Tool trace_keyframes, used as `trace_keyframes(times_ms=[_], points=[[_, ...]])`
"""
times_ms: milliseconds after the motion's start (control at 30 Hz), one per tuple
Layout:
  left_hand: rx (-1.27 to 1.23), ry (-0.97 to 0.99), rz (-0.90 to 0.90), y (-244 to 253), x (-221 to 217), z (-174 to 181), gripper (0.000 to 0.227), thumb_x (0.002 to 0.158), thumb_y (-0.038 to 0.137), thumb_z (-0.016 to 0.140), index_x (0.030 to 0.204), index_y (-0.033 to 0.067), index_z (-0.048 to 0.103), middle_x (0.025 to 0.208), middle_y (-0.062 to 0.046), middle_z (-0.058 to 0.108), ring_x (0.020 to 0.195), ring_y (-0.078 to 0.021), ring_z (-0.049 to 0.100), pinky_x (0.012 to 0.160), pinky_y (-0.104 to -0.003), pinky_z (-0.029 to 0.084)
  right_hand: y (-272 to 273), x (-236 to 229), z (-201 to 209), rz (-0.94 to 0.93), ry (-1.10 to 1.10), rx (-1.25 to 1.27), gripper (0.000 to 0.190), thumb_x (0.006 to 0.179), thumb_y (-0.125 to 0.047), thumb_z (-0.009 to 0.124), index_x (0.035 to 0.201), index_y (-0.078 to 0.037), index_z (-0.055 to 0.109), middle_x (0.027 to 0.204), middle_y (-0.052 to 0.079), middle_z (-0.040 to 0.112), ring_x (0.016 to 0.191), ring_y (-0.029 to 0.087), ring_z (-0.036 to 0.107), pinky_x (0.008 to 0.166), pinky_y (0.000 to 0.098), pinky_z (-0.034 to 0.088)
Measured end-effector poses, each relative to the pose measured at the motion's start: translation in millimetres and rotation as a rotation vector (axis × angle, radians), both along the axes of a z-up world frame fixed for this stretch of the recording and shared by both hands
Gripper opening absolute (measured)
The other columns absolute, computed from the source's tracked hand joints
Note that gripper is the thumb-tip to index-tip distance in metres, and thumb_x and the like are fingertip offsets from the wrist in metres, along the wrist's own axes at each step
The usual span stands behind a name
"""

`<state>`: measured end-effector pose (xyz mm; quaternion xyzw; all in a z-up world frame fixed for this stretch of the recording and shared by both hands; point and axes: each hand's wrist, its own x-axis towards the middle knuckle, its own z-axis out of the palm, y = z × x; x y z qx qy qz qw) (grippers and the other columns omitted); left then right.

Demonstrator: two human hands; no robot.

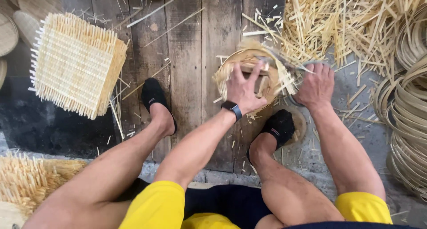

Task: Constructing and trimming bamboo lids using a wooden mold and shears.

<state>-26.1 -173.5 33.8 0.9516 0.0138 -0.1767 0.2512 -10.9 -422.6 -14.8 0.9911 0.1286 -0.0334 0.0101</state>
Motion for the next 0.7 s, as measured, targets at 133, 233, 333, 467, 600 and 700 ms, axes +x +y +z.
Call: trace_keyframes(times_ms=[133,233,333,467,600,700], points=[[0.026,0.022,-0.193,10.9,9.6,4.1,0.123,0.052,0.042,0.093,0.155,0.0380,0.027,0.154,-0.033,0.015,0.135,-0.0546,0.035,0.105,-0.064,0.040,-21.9,-8.3,-40.8,-0.046,0.091,0.005,0.022,0.091,-0.020,0.063,0.104,-0.004,0.066,0.100,0.016,0.067,0.098,0.031,0.065,0.084,0.0430,0.053],[0.055,0.058,-0.327,21.4,25.6,10.3,0.120,0.049,0.039,0.093,0.153,0.0405,0.031,0.155,-0.028,0.015,0.138,-0.0494,0.035,0.106,-0.061,0.041,-59.4,-14.4,-84.3,-0.109,0.319,-0.042,0.018,0.111,-0.010,0.051,0.107,0.000,0.065,0.097,0.020,0.068,0.082,0.026,0.068,0.067,0.0408,0.055],[0.022,0.037,-0.362,23.3,30.4,5.5,0.120,0.048,0.037,0.094,0.151,0.0392,0.034,0.153,-0.025,0.016,0.139,-0.0488,0.033,0.108,-0.060,0.040,-39.7,-10.2,-51.0,-0.155,0.281,0.027,0.036,0.104,-0.033,0.063,0.103,0.003,0.066,0.098,0.023,0.067,0.087,0.034,0.067,0.068,0.0482,0.054],[-0.054,-0.059,-0.547,26.5,34.1,-16.5,0.122,0.042,0.037,0.097,0.148,0.0366,0.037,0.154,-0.022,0.015,0.139,-0.0490,0.034,0.112,-0.058,0.038,1.8,12.1,4.8,-0.041,0.090,-0.029,0.048,0.064,-0.028,0.070,0.099,0.005,0.068,0.088,0.022,0.067,0.080,0.034,0.068,0.071,0.0455,0.056],[0.007,0.034,-0.632,28.7,47.6,3.4,0.121,0.043,0.036,0.102,0.147,0.0383,0.041,0.155,-0.017,0.013,0.143,-0.0431,0.032,0.113,-0.058,0.034,-28.7,2.8,-28.6,-0.108,0.192,0.087,0.023,0.091,-0.020,0.066,0.100,0.000,0.068,0.098,0.024,0.068,0.092,0.039,0.068,0.079,0.0501,0.055],[0.123,0.106,-0.701,28.6,53.2,7.8,0.123,0.042,0.034,0.102,0.148,0.0399,0.040,0.159,-0.018,0.009,0.144,-0.0393,0.032,0.112,-0.056,0.034,-31.1,3.4,-21.6,-0.113,0.227,0.099,0.023,0.095,-0.022,0.065,0.100,0.000,0.067,0.101,0.023,0.069,0.093,0.039,0.068,0.077,0.0519,0.053]])
